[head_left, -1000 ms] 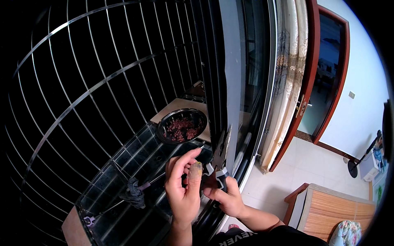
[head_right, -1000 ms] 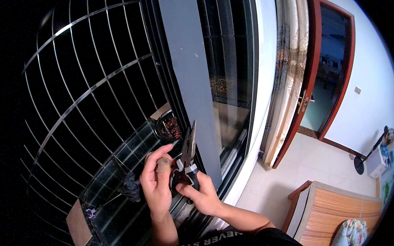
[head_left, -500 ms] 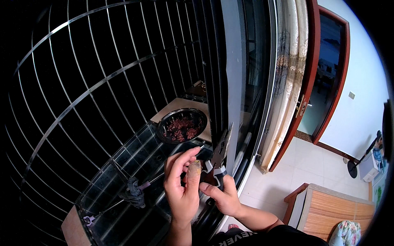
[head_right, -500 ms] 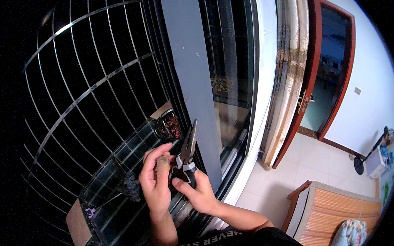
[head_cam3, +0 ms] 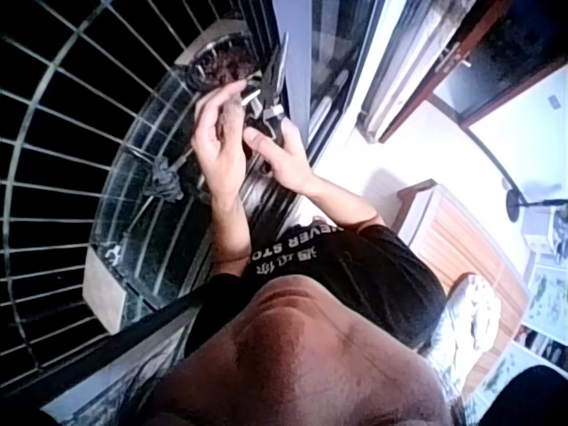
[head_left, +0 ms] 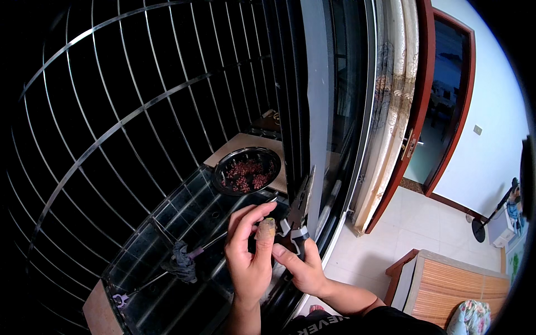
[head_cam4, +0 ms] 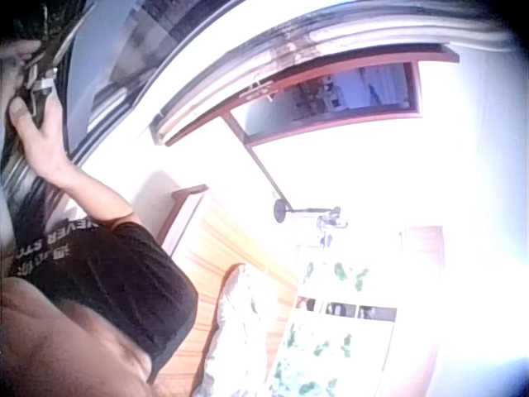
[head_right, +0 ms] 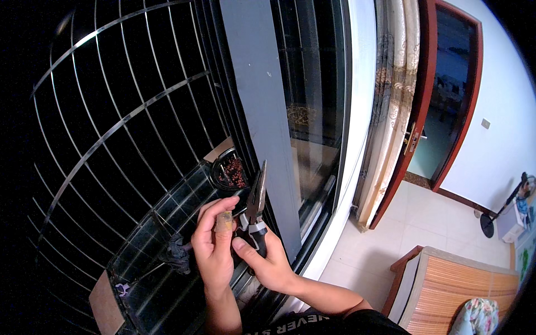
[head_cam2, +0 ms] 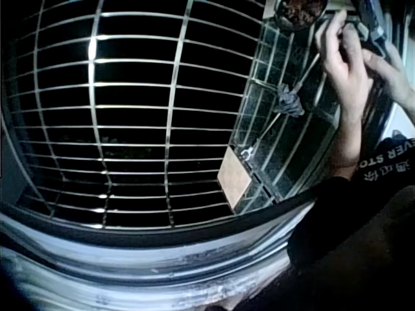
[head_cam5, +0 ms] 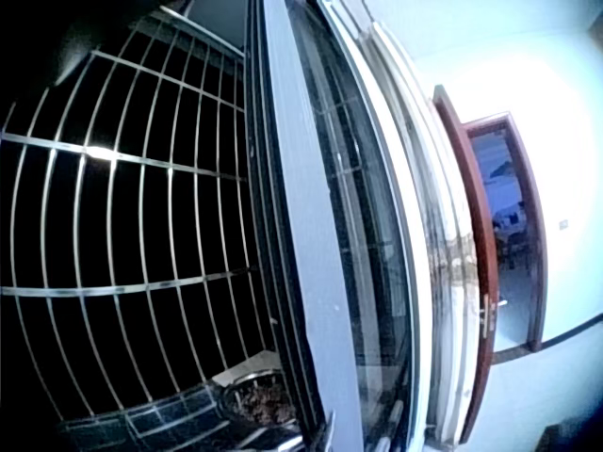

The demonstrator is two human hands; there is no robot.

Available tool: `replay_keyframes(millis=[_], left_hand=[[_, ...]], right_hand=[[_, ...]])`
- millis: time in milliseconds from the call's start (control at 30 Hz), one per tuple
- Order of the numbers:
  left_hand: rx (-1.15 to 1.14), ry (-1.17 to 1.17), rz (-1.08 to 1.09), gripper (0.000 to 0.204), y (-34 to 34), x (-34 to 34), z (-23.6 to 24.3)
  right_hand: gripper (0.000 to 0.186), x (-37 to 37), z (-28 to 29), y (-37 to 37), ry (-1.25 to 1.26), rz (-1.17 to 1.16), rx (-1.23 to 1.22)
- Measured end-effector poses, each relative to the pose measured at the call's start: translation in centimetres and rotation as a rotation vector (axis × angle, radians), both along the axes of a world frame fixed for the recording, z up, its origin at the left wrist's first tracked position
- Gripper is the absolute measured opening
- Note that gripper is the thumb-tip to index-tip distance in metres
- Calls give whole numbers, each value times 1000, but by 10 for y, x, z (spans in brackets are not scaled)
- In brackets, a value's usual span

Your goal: The person uses pliers to pull and adjust a rubber sealing strip on the frame of a sliding glass door. They move between a balcony and an indoor living area, using their hands and pliers to press the seal into the track of the door frame.

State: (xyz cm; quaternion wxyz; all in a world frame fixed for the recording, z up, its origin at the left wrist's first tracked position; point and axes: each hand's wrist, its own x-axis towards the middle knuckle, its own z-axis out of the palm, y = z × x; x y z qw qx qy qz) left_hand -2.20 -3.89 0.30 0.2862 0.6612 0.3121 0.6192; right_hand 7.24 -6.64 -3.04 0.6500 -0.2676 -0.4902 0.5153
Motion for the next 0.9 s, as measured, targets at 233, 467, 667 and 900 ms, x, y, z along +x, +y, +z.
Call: replay_keyframes(millis=[233, 467, 667, 900], left_hand=[[-60, -23, -56, 21, -2, 1, -1], [-119, -99, -135, 21, -7, 6, 3], [-109, -76, -132, 21, -7, 6, 2], [-119, -70, -124, 21, -10, 8, 1]], right_hand=[[22, -1, -1, -1, 37, -13, -3], [21, -2, -3, 0, 54, -17, 33], [21, -2, -3, -1, 76, -14, 33], [18, 0, -5, -1, 72, 6, 15]])
